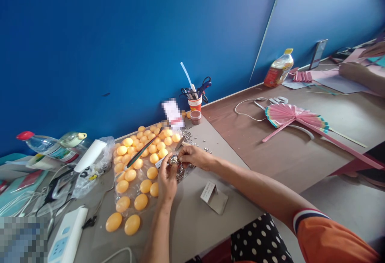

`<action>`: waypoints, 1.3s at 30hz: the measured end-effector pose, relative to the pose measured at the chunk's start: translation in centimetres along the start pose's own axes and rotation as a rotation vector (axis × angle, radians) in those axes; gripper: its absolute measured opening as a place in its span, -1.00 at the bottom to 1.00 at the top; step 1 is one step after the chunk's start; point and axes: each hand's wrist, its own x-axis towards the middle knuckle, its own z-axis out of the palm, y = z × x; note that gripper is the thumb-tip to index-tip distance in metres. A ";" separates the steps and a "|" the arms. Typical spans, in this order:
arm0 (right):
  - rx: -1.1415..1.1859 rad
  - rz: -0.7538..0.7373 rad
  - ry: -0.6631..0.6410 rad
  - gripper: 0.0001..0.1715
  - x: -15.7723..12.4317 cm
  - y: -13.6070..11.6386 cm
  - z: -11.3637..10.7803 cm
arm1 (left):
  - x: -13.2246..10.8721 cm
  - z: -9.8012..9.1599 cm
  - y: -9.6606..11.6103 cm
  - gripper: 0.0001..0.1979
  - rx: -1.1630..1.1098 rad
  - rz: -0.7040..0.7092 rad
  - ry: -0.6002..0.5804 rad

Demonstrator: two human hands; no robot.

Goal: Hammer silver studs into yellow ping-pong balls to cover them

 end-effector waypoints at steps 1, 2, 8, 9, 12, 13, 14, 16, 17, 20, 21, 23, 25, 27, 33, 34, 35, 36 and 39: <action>-0.004 0.001 0.004 -0.85 0.0 0.0 0.1 | 0.0 0.0 0.0 -0.57 0.030 0.018 0.000; -0.010 0.003 0.008 -0.85 0.0 -0.1 0.1 | 0.0 0.1 0.0 -0.57 0.060 0.038 -0.001; -0.053 -0.004 0.022 -0.84 0.0 -0.1 0.3 | -0.1 0.1 -0.4 -0.55 0.129 0.080 0.002; -0.059 -0.010 0.026 -0.83 0.1 0.0 0.3 | -0.1 0.1 -0.4 -0.55 0.122 0.074 0.004; -0.069 -0.028 0.042 -0.82 0.2 0.3 0.4 | -0.1 0.1 -0.5 -0.56 0.118 0.082 -0.001; -0.075 -0.031 0.049 -0.80 0.2 0.3 0.4 | -0.1 0.1 -0.6 -0.57 0.129 0.090 -0.008; -0.085 -0.031 0.057 -0.79 0.2 0.4 0.4 | -0.2 0.2 -0.6 -0.57 0.145 0.099 -0.014; -0.109 -0.025 0.068 -0.78 0.2 0.4 0.4 | -0.3 0.2 -0.6 -0.57 0.181 0.117 -0.020; -0.117 -0.023 0.067 -0.77 0.1 0.3 0.4 | -0.3 0.2 -0.7 -0.56 0.196 0.124 -0.020; -0.123 -0.039 0.034 -0.77 0.1 0.1 0.3 | -0.1 0.0 -0.9 -0.50 0.244 0.151 -0.025; -0.125 -0.051 0.022 -0.77 0.0 0.1 0.3 | -0.1 -0.1 -1.0 -0.48 0.265 0.161 -0.028; -0.136 -0.070 0.012 -0.77 0.0 0.0 0.2 | 0.1 -0.2 -1.1 -0.45 0.312 0.183 -0.028; -0.145 -0.081 0.013 -0.77 0.1 0.0 0.2 | 0.1 -0.3 -1.2 -0.45 0.340 0.196 -0.021; -0.154 -0.088 0.013 -0.77 0.1 0.1 0.2 | 0.1 -0.3 -1.2 -0.45 0.334 0.195 -0.021; -0.161 -0.090 0.025 -0.74 0.0 0.1 0.3 | 0.0 -0.4 -1.6 -0.51 0.272 0.194 -0.021; -0.157 -0.084 0.028 -0.75 0.1 0.2 0.3 | 0.0 -0.4 -1.7 -0.52 0.252 0.189 -0.017; -0.154 -0.080 0.033 -0.76 0.1 0.3 0.3 | 0.1 -0.4 -1.7 -0.53 0.217 0.177 -0.015; -0.151 -0.078 0.044 -0.77 0.2 0.4 0.3 | 0.1 -0.4 -1.7 -0.54 0.170 0.157 -0.019; -0.114 -0.065 0.060 -0.79 0.6 0.6 0.0 | 0.5 -0.1 -1.7 -0.54 -0.010 0.061 -0.044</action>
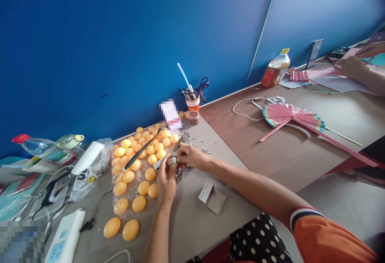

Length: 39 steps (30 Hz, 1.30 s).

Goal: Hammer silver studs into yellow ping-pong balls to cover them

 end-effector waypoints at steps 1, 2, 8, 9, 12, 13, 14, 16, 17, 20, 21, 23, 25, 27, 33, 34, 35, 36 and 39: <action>0.035 0.007 -0.013 -0.80 0.1 0.1 -0.2 | 0.1 0.1 0.1 -0.54 -0.060 -0.030 0.000; 0.079 0.011 -0.031 -0.81 0.2 0.2 -0.3 | 0.2 0.3 0.2 -0.55 -0.116 -0.057 0.003; 0.228 0.014 -0.087 -0.72 0.5 0.4 -1.1 | 0.4 1.0 1.9 -0.59 -0.412 -0.123 0.045; 0.236 0.018 -0.103 -0.70 0.5 0.5 -1.1 | 0.3 1.0 2.2 -0.60 -0.438 -0.131 0.040; 0.273 0.016 -0.152 -0.65 0.4 0.5 -1.0 | 0.2 0.9 2.7 -0.62 -0.455 -0.143 0.003; 0.281 0.015 -0.158 -0.64 0.4 0.5 -1.0 | 0.2 0.9 2.7 -0.62 -0.450 -0.145 -0.013; 0.283 0.016 -0.158 -0.63 0.4 0.5 -1.0 | 0.2 0.8 2.8 -0.63 -0.447 -0.148 -0.027; 0.274 0.023 -0.153 -0.61 0.4 0.5 -0.9 | 0.1 0.7 2.8 -0.64 -0.445 -0.148 -0.042; 0.271 0.026 -0.155 -0.60 0.4 0.5 -0.9 | 0.1 0.7 2.8 -0.64 -0.442 -0.146 -0.045; 0.267 0.024 -0.169 -0.59 0.3 0.4 -1.0 | 0.0 0.7 2.8 -0.62 -0.429 -0.131 -0.055; 0.266 0.021 -0.172 -0.60 0.3 0.4 -1.0 | 0.0 0.7 2.8 -0.60 -0.423 -0.124 -0.060; 0.266 0.016 -0.173 -0.62 0.2 0.3 -0.9 | 0.0 0.7 2.9 -0.55 -0.415 -0.115 -0.066; 0.272 0.014 -0.173 -0.63 0.1 0.2 -0.9 | -0.1 0.8 3.0 -0.51 -0.412 -0.121 -0.069; 0.282 0.017 -0.180 -0.65 0.1 0.1 -0.9 | -0.1 0.8 3.0 -0.49 -0.413 -0.139 -0.088; 0.272 0.037 -0.183 -0.72 0.1 0.2 -0.8 | 0.0 0.7 2.8 -0.52 -0.434 -0.148 -0.091; 0.270 0.041 -0.176 -0.72 0.1 0.2 -0.8 | 0.1 0.7 2.8 -0.53 -0.441 -0.151 -0.082; 0.266 0.044 -0.169 -0.72 0.1 0.3 -0.8 | 0.1 0.6 2.7 -0.56 -0.453 -0.157 -0.073; 0.261 0.046 -0.166 -0.71 0.2 0.4 -0.8 | 0.2 0.5 2.7 -0.58 -0.471 -0.165 -0.062; 0.249 0.041 -0.164 -0.67 0.2 0.5 -0.8 | 0.4 0.1 2.8 -0.64 -0.548 -0.205 -0.016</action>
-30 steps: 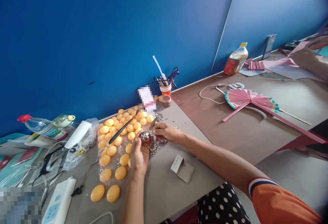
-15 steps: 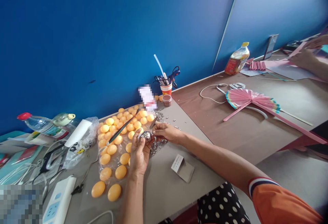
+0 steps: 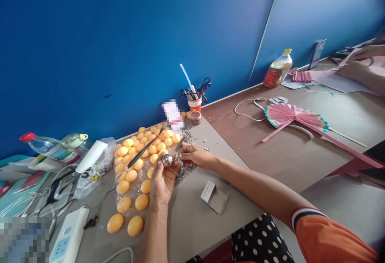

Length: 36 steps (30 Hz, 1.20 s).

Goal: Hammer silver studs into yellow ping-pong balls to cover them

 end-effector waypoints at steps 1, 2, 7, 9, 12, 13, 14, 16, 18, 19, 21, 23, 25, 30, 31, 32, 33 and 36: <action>-0.005 -0.003 -0.002 -0.66 0.0 0.0 0.0 | 0.1 -0.1 0.1 -0.66 -0.025 -0.015 0.018; -0.009 -0.005 -0.005 -0.65 -0.1 0.0 0.0 | 0.1 -0.2 0.2 -0.69 -0.048 -0.032 0.039; -0.026 0.001 -0.016 -0.65 -0.1 -0.1 0.0 | 0.5 -0.9 0.2 -0.81 -0.128 -0.094 0.092; -0.051 -0.009 -0.011 -0.68 0.0 0.1 -0.1 | 0.6 -0.9 0.1 -0.76 -0.124 -0.101 0.091; -0.150 -0.045 0.000 -0.73 0.2 0.4 -0.4 | 0.6 -0.7 0.0 -0.67 -0.099 -0.100 0.088; -0.211 -0.058 0.005 -0.75 0.3 0.5 -0.5 | 0.5 -0.5 0.0 -0.65 -0.094 -0.097 0.082; -0.290 -0.070 0.011 -0.78 0.2 0.4 -0.5 | 0.5 -0.4 0.0 -0.63 -0.091 -0.094 0.073; -0.495 -0.107 0.047 -0.82 0.0 0.1 -0.3 | 0.4 -0.3 0.0 -0.61 -0.094 -0.089 0.048; -0.718 -0.182 0.098 -0.88 -0.3 -0.1 0.0 | 0.4 -0.2 0.1 -0.60 -0.099 -0.088 0.030; -0.821 -0.236 0.111 -0.90 -0.5 -0.1 0.3 | 0.4 -0.3 0.1 -0.60 -0.099 -0.088 0.026; -1.014 -0.348 0.093 -0.91 -0.8 0.0 0.7 | 0.4 -0.4 0.1 -0.60 -0.090 -0.086 0.022; -1.226 -0.428 0.042 -0.93 -1.0 0.4 1.0 | 0.5 -0.4 0.2 -0.60 -0.080 -0.086 0.017; -1.429 -0.478 -0.019 -0.88 -1.1 0.8 1.1 | 0.5 -0.3 0.2 -0.62 -0.078 -0.094 0.016; -1.644 -0.515 -0.105 -0.79 -0.9 1.6 1.0 | 0.4 0.0 0.4 -0.70 -0.089 -0.103 0.039; -1.659 -0.506 -0.112 -0.80 -0.9 1.7 1.0 | 0.4 0.0 0.3 -0.72 -0.090 -0.102 0.037; -1.673 -0.493 -0.122 -0.81 -0.8 1.7 1.0 | 0.4 -0.1 0.3 -0.73 -0.089 -0.102 0.034; -1.687 -0.480 -0.133 -0.82 -0.8 1.7 1.0 | 0.4 -0.1 0.3 -0.72 -0.086 -0.100 0.035; -1.714 -0.446 -0.153 -0.86 -0.7 1.7 1.1 | 0.5 -0.3 0.2 -0.69 -0.075 -0.108 0.058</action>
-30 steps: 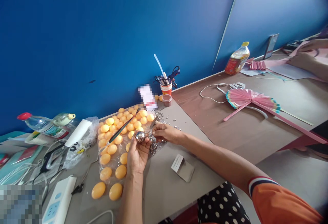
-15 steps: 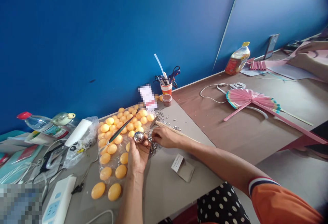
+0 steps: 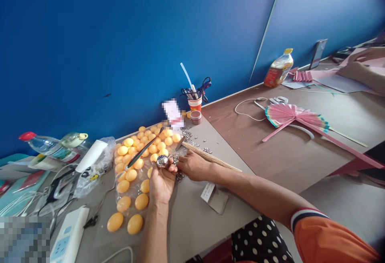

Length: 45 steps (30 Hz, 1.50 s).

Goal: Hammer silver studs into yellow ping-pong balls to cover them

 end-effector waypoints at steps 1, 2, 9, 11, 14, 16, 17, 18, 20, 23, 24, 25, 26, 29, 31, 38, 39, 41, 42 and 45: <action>0.000 0.003 -0.001 -0.87 0.0 0.0 0.0 | 0.0 0.0 0.0 -0.69 0.004 -0.005 0.011; 0.003 0.006 0.003 -0.87 0.0 0.1 0.0 | 0.0 0.0 0.0 -0.69 0.006 -0.009 0.020; 0.004 0.038 0.040 -0.86 0.1 0.6 0.3 | -0.2 0.0 0.2 -0.71 -0.010 -0.024 0.000; 0.041 0.062 0.079 -0.86 0.1 0.8 0.2 | -0.3 -0.1 0.1 -0.71 -0.015 -0.022 0.000; 0.144 0.130 0.211 -0.82 0.1 0.8 0.0 | -0.3 -0.1 -0.1 -0.73 -0.029 -0.017 0.016; 0.246 0.161 0.314 -0.86 0.1 0.8 -0.1 | -0.3 -0.1 -0.1 -0.73 -0.034 -0.016 0.024; 0.304 0.169 0.353 -0.89 0.1 0.8 -0.1 | -0.3 -0.1 -0.1 -0.72 -0.036 -0.017 0.023; 0.365 0.181 0.382 -0.89 0.1 0.7 -0.2 | -0.3 0.0 0.0 -0.72 -0.037 -0.021 0.017; 0.491 0.236 0.402 -0.84 0.1 0.6 -0.5 | -0.5 0.2 0.1 -0.71 -0.042 -0.048 -0.009; 0.684 0.378 0.360 -0.81 0.2 0.2 -1.2 | -0.8 0.7 0.4 -0.68 -0.045 -0.083 -0.034; 0.736 0.419 0.342 -0.81 0.2 0.2 -1.5 | -0.8 0.8 0.4 -0.66 -0.043 -0.083 -0.035; 0.779 0.449 0.330 -0.82 0.2 0.1 -1.7 | -0.9 0.9 0.5 -0.65 -0.039 -0.081 -0.037; 0.815 0.468 0.330 -0.83 0.3 0.1 -1.9 | -0.9 1.0 0.5 -0.64 -0.034 -0.076 -0.039; 0.914 0.473 0.381 -0.86 0.4 0.2 -2.2 | -0.9 1.0 0.4 -0.62 -0.019 -0.061 -0.047; 0.994 0.476 0.409 -0.90 0.4 0.3 -2.3 | -0.8 1.1 0.2 -0.61 -0.003 -0.049 -0.044; 1.435 0.491 0.349 -0.88 0.6 0.3 -2.1 | -0.8 1.1 0.0 -0.57 0.023 -0.036 -0.012; 1.489 0.477 0.338 -0.85 0.6 0.3 -2.1 | -0.8 1.1 0.0 -0.56 0.024 -0.036 -0.005; 1.578 0.434 0.321 -0.82 0.5 0.3 -2.3 | -0.8 1.1 0.0 -0.56 0.031 -0.038 0.006; 1.615 0.408 0.308 -0.81 0.4 0.2 -2.4 | -0.7 1.1 -0.1 -0.56 0.036 -0.040 0.008; 1.675 0.325 0.245 -0.83 0.2 0.0 -2.7 | -0.7 1.0 -0.2 -0.56 0.055 -0.021 0.008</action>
